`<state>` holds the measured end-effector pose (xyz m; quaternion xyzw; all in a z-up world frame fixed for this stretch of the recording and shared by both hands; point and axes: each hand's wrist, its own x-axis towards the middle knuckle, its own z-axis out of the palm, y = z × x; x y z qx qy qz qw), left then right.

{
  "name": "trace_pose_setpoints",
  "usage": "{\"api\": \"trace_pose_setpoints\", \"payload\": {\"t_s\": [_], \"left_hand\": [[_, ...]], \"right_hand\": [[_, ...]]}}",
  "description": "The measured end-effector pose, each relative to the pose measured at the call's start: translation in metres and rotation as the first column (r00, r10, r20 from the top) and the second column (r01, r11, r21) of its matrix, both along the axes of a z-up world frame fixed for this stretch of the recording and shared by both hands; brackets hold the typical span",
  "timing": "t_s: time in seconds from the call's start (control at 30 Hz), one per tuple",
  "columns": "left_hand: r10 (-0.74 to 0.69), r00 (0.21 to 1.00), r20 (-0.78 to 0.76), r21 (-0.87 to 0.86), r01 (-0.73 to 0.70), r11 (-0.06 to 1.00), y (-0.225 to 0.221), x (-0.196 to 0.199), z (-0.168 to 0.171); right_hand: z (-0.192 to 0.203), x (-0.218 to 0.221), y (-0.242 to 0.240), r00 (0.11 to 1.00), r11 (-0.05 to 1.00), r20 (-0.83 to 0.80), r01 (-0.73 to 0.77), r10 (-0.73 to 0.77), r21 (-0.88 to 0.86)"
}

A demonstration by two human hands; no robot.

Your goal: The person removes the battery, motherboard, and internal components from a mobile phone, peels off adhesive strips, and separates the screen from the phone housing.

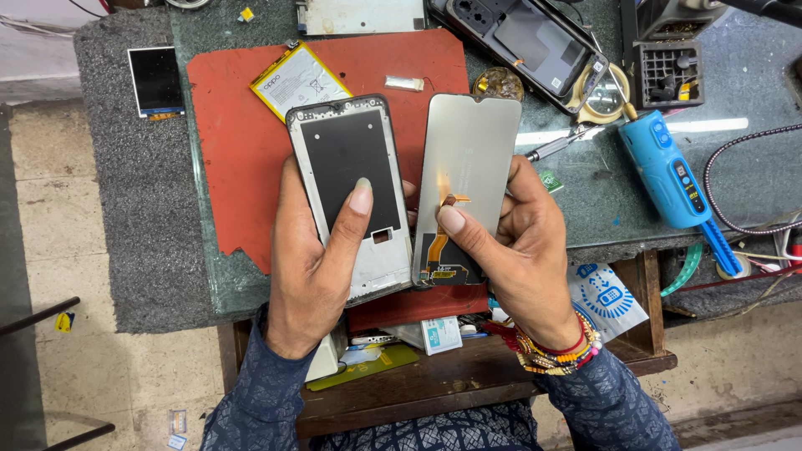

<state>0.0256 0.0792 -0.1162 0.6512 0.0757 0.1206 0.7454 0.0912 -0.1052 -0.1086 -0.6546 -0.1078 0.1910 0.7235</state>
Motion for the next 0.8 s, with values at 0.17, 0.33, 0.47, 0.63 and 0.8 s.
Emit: {"api": "trace_pose_setpoints", "payload": {"t_s": [0.17, 0.33, 0.47, 0.63, 0.8], "left_hand": [[0.030, 0.997, 0.074, 0.122, -0.039, 0.992, 0.000, 0.000, -0.001], [-0.029, 1.000, 0.005, -0.171, 0.030, 0.985, 0.002, 0.003, 0.001], [-0.035, 0.999, -0.006, -0.186, 0.033, 0.982, 0.003, 0.005, 0.003], [-0.009, 1.000, 0.013, -0.171, 0.011, 0.985, 0.002, 0.003, 0.003], [0.039, 0.995, 0.091, -0.166, -0.024, 0.986, 0.003, 0.003, 0.005]], "right_hand": [[0.001, 0.000, -0.001, 1.000, 1.000, 0.001, -0.002, 0.002, 0.020], [0.003, 0.002, -0.003, 0.998, 0.998, -0.060, 0.021, -0.017, 0.066], [0.004, 0.002, -0.003, 0.998, 0.995, -0.063, 0.026, -0.020, 0.094], [0.005, 0.004, -0.003, 0.998, 0.996, -0.060, 0.017, -0.011, 0.091], [0.012, 0.007, -0.003, 0.994, 0.997, -0.113, 0.010, -0.001, 0.078]]}}
